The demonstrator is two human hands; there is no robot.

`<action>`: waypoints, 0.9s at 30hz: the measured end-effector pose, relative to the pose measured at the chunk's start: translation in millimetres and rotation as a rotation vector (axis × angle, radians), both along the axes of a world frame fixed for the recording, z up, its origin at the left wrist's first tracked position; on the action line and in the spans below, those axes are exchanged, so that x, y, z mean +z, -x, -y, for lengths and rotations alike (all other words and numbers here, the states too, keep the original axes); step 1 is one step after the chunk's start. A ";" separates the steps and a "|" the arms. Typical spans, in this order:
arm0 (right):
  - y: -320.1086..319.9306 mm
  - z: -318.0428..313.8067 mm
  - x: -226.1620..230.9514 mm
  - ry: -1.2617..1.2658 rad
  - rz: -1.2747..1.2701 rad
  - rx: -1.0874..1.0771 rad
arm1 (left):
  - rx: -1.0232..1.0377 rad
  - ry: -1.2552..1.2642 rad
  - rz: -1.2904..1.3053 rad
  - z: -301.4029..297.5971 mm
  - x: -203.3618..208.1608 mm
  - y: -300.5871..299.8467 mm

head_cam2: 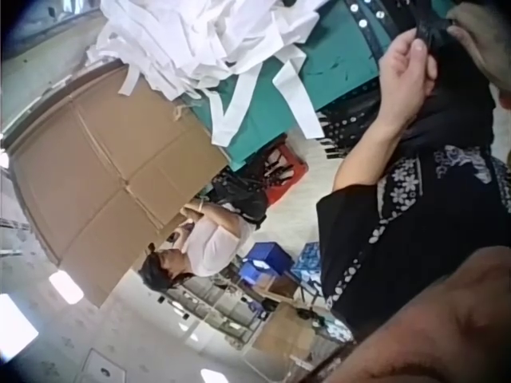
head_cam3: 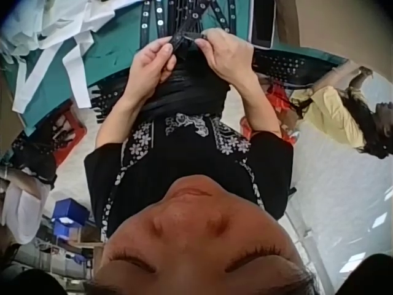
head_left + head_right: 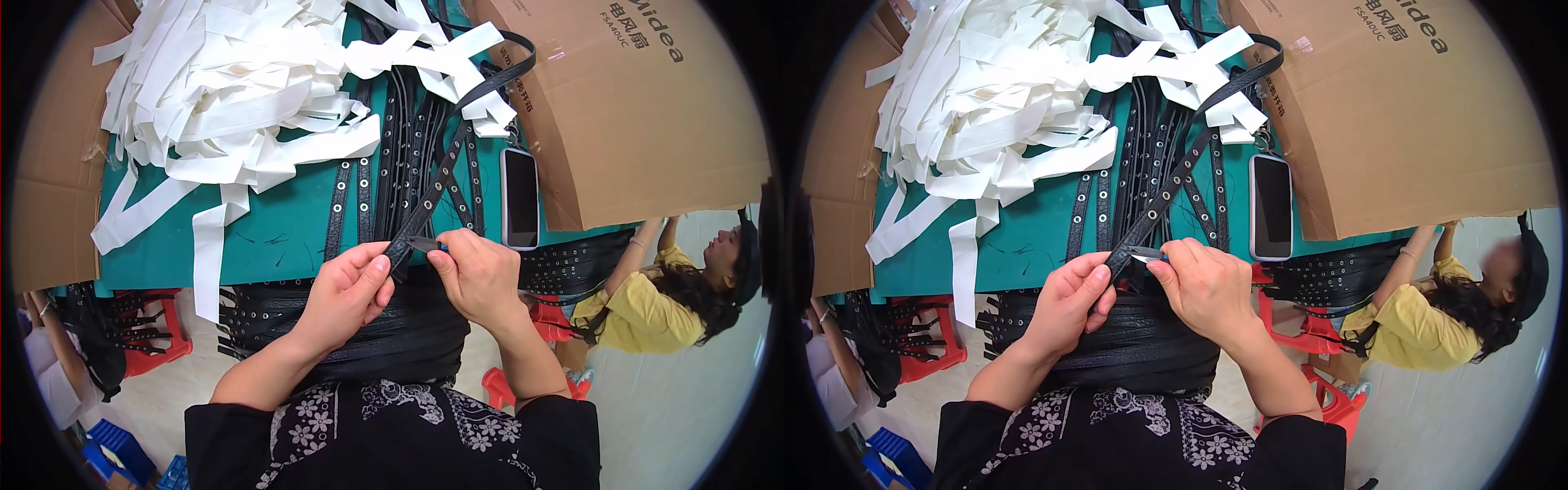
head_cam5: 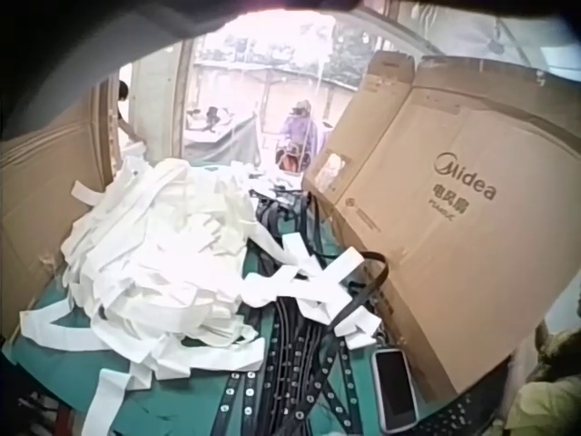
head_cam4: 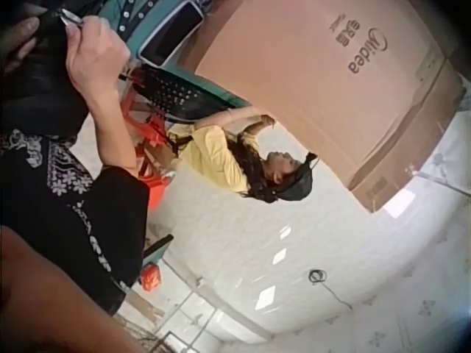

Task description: Assembling or finishing leather belts by using a hand tool to manipulate small components at a factory workbench.

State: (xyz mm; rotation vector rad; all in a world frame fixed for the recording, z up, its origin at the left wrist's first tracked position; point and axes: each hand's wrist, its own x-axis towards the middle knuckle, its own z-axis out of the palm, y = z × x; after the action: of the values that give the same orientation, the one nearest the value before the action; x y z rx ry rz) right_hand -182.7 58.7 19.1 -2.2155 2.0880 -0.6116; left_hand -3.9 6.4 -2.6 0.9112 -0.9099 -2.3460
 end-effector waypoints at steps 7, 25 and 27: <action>6.2 0.1 1.7 -0.015 -0.039 0.038 | -0.005 -0.031 -0.015 1.1 0.5 -0.4; -5.2 34.0 -14.2 -0.199 1.282 -0.347 | -0.101 -0.173 -0.068 8.0 0.0 -13.4; -2.4 37.9 -13.3 -0.171 1.264 -0.341 | -0.099 0.024 -0.011 -0.3 -3.2 -22.4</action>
State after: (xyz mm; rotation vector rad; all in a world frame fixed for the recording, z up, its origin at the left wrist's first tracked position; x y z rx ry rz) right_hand -180.3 20.8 5.8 -0.8463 1.6165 -1.3040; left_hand 18.5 6.7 -5.8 0.8612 -0.9980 -2.4155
